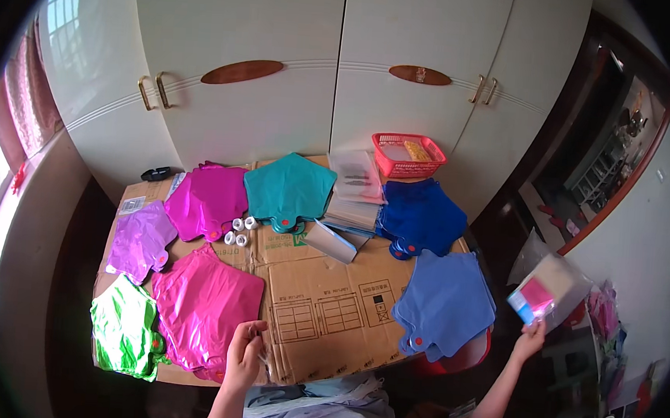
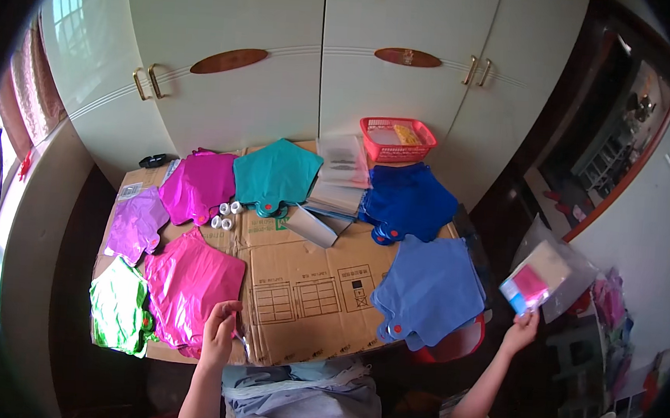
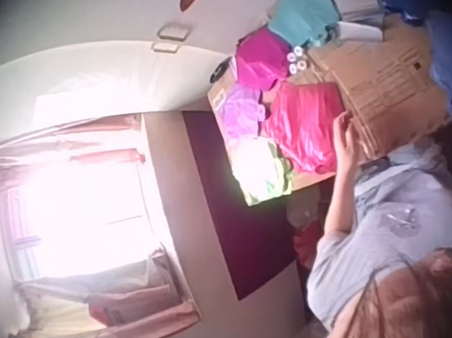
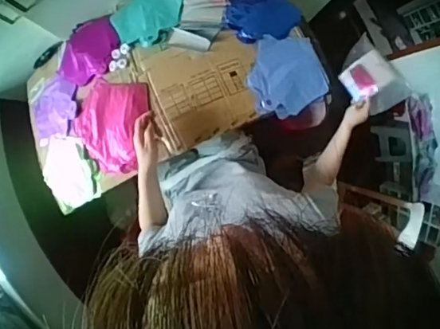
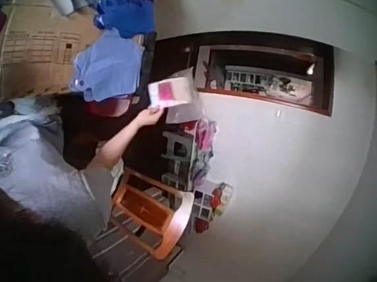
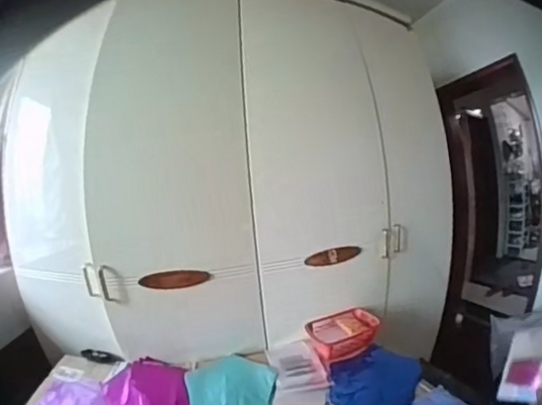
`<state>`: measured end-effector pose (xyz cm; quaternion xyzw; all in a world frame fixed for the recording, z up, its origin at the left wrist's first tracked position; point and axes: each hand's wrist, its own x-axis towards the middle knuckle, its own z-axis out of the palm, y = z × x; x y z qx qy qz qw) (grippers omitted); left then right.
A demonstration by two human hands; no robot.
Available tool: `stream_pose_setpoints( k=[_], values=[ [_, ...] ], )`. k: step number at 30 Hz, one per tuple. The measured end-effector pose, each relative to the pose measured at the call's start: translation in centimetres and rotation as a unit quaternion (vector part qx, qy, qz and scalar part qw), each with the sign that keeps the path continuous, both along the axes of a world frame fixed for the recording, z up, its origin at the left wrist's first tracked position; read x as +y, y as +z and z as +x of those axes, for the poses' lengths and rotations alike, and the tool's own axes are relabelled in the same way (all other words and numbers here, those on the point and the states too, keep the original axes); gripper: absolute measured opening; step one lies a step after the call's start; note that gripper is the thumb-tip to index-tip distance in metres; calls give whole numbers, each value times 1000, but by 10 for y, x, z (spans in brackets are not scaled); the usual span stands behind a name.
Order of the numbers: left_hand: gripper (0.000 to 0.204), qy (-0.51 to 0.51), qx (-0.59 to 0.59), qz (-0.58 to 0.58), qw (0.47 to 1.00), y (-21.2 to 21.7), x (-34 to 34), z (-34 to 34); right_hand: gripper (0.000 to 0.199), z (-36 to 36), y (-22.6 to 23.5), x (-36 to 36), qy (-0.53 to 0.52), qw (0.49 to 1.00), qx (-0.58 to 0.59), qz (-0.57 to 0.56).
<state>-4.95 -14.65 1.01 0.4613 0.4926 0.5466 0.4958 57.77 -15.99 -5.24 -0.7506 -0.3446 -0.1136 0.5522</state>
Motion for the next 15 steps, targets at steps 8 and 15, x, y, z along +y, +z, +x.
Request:
stream_pose_setpoints(
  k=[8,15],
  values=[
    [21,-23,54,30,998,17,2,-4,37,10,-155,-9,138,894,126,-407],
    [13,89,173,19,981,19,-36,-38,84,-81,-134,32,26,872,-416,-258]
  ],
)
